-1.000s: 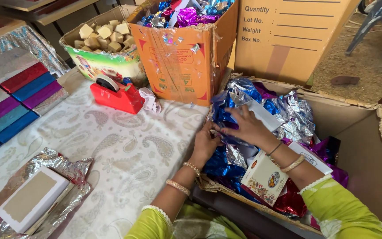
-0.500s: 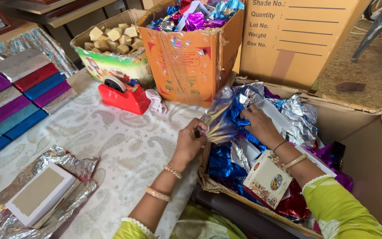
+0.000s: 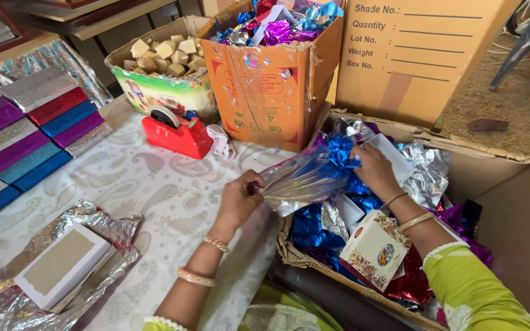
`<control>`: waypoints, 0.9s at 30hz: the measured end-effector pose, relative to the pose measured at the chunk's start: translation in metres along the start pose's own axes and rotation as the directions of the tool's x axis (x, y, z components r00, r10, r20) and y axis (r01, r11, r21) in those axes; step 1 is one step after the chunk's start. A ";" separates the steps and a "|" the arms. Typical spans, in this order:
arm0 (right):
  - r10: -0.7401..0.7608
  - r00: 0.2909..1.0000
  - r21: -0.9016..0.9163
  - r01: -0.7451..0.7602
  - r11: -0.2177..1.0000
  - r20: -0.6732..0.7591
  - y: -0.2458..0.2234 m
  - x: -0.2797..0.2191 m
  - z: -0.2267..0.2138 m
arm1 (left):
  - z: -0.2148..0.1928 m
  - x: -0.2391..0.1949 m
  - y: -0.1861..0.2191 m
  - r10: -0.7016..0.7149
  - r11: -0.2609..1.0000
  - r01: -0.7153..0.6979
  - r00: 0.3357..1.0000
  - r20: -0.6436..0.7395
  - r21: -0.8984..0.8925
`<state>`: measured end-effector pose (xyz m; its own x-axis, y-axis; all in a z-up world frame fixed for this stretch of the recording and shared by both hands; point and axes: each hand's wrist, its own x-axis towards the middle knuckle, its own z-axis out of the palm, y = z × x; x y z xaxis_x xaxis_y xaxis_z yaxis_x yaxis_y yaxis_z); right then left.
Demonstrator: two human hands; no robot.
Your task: The person is wrapping boxes and items with decorative paper and foil.
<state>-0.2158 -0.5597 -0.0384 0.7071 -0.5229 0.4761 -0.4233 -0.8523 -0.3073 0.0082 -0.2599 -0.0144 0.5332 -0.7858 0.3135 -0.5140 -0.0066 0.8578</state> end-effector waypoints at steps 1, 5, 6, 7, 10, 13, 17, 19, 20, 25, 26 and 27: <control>-0.001 1.000 0.000 0.001 1.000 -0.001 0.006 -0.001 0.000 | -0.009 -0.001 0.000 0.001 1.000 -0.001 1.000 -0.001 0.001; 0.036 0.999 -0.013 -0.036 0.999 -0.006 0.017 0.000 0.000 | -0.047 -0.006 -0.006 -0.068 0.996 0.072 0.994 -0.085 0.051; 0.033 0.999 -0.017 -0.033 0.999 -0.006 0.017 0.000 0.000 | -0.056 -0.008 -0.009 -0.094 0.994 0.098 0.990 -0.102 0.039; 0.033 0.999 -0.017 -0.033 0.999 -0.006 0.014 -0.002 -0.001 | -0.065 -0.010 -0.014 -0.093 0.994 0.098 0.990 -0.101 0.040; 0.002 1.000 -0.038 -0.003 0.999 -0.016 0.007 -0.006 -0.002 | -0.094 -0.017 -0.025 -0.037 0.998 0.042 0.990 -0.134 0.037; -0.018 1.000 -0.077 0.018 0.997 -0.003 0.004 -0.005 -0.001 | -0.124 -0.028 -0.022 -0.032 0.999 0.036 0.987 -0.160 0.023; -0.003 0.999 -0.062 -0.001 0.998 -0.051 0.006 -0.005 -0.002 | -0.159 -0.051 0.015 -0.231 0.970 0.242 0.935 -0.267 0.010; 0.006 0.996 -0.041 -0.009 0.999 -0.088 0.002 -0.006 -0.008 | -0.177 -0.062 0.014 -0.292 0.951 0.310 0.901 -0.319 0.003; 0.018 0.988 -0.037 -0.024 0.999 -0.154 -0.002 -0.005 -0.012 | -0.186 -0.067 0.002 -0.212 0.976 0.216 0.916 -0.340 -0.025; 0.049 0.945 -0.030 -0.062 0.998 -0.324 -0.024 -0.010 -0.032 | -0.205 -0.087 -0.018 -0.071 0.982 0.003 0.931 -0.358 -0.187; 0.038 0.936 -0.032 -0.052 0.998 -0.351 -0.024 -0.012 -0.031 | -0.205 -0.091 -0.020 -0.095 0.982 0.029 0.930 -0.355 -0.185; 0.025 0.925 -0.035 -0.041 0.999 -0.379 -0.025 -0.013 -0.031 | -0.205 -0.094 -0.022 -0.117 0.982 0.054 0.928 -0.353 -0.182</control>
<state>-0.2319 -0.5326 -0.0114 0.4287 -0.5107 0.7452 -0.4714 -0.8302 -0.2977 0.1076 -0.0592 0.0207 0.7923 -0.5101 0.3348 -0.3532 0.0639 0.9333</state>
